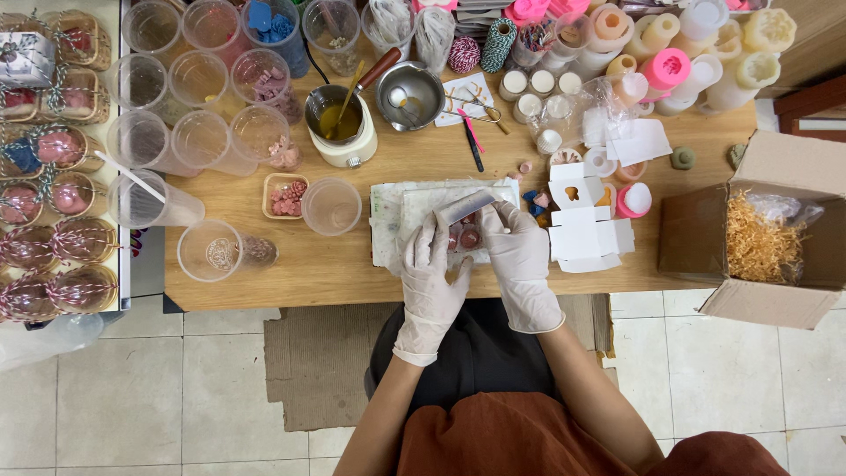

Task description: The person, wearing white gloves, takes handfuls of shredded filler material from a cardboard box and places it into a small white gift box, then adds small pink items and closes the white box.

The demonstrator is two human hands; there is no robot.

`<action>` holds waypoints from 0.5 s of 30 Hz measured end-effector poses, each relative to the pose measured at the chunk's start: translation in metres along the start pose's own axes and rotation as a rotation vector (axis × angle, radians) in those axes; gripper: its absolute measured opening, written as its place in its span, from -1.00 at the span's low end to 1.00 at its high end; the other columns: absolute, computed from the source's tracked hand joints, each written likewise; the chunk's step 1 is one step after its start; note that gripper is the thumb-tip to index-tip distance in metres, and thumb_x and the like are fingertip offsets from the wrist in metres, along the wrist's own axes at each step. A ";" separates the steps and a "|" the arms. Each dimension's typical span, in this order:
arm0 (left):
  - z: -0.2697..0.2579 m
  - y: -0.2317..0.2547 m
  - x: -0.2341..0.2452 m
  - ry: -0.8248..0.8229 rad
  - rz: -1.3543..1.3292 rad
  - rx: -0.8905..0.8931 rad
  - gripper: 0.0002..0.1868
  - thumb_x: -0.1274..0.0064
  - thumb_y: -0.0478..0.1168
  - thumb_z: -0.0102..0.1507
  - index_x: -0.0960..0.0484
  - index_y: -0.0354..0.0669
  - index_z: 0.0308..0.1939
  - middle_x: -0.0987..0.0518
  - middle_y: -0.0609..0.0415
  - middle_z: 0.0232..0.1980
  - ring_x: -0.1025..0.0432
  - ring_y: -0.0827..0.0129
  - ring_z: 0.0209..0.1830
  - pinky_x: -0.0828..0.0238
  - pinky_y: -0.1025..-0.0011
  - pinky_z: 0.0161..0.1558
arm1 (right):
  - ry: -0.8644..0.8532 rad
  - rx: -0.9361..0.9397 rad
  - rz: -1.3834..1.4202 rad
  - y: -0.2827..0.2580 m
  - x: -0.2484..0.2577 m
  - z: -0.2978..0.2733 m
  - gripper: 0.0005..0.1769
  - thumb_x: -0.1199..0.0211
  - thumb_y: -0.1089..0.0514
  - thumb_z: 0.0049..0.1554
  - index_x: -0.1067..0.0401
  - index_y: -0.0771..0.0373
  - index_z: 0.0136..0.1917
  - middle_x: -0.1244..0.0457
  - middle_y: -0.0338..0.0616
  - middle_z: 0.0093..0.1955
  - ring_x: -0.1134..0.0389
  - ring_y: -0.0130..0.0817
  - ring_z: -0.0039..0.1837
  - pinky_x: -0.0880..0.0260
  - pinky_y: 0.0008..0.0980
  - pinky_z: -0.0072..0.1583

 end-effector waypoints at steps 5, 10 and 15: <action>-0.004 -0.009 0.001 0.005 0.192 -0.059 -0.16 -0.30 -0.12 0.12 -0.31 -0.16 0.44 -0.30 -0.05 0.50 -0.19 0.04 0.44 -0.08 0.01 0.41 | -0.015 0.246 -0.103 -0.002 0.001 0.003 -0.66 -0.24 0.14 0.20 -0.55 0.23 0.23 -0.40 -0.12 0.00 -0.43 -0.46 -0.14 -0.46 -0.45 -0.10; -0.007 -0.020 -0.002 -0.025 0.273 -0.135 -0.17 -0.29 -0.08 0.17 -0.30 -0.12 0.48 -0.31 -0.03 0.53 -0.19 0.15 0.47 -0.14 0.08 0.35 | -0.098 0.236 -0.007 -0.010 0.007 -0.010 -0.27 -0.24 0.11 0.16 -0.16 0.09 0.57 -0.41 -0.11 0.05 -0.46 -0.42 0.01 -0.50 -0.44 0.08; -0.010 -0.019 0.002 -0.082 0.265 -0.058 -0.11 -0.30 -0.09 0.09 -0.32 -0.05 0.49 -0.22 -0.10 0.52 -0.13 0.03 0.47 -0.11 -0.01 0.35 | -0.072 0.740 -0.302 -0.031 0.012 -0.021 -0.18 -0.48 0.18 0.02 -0.30 0.20 0.51 -0.10 0.22 0.52 -0.07 0.07 0.58 0.12 0.18 0.54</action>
Point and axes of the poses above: each hand's wrist, its own z-axis towards the middle knuckle, its own x-axis out of the back of the hand, y = z × x, the point moved 4 cm from there along z, towards the middle knuckle
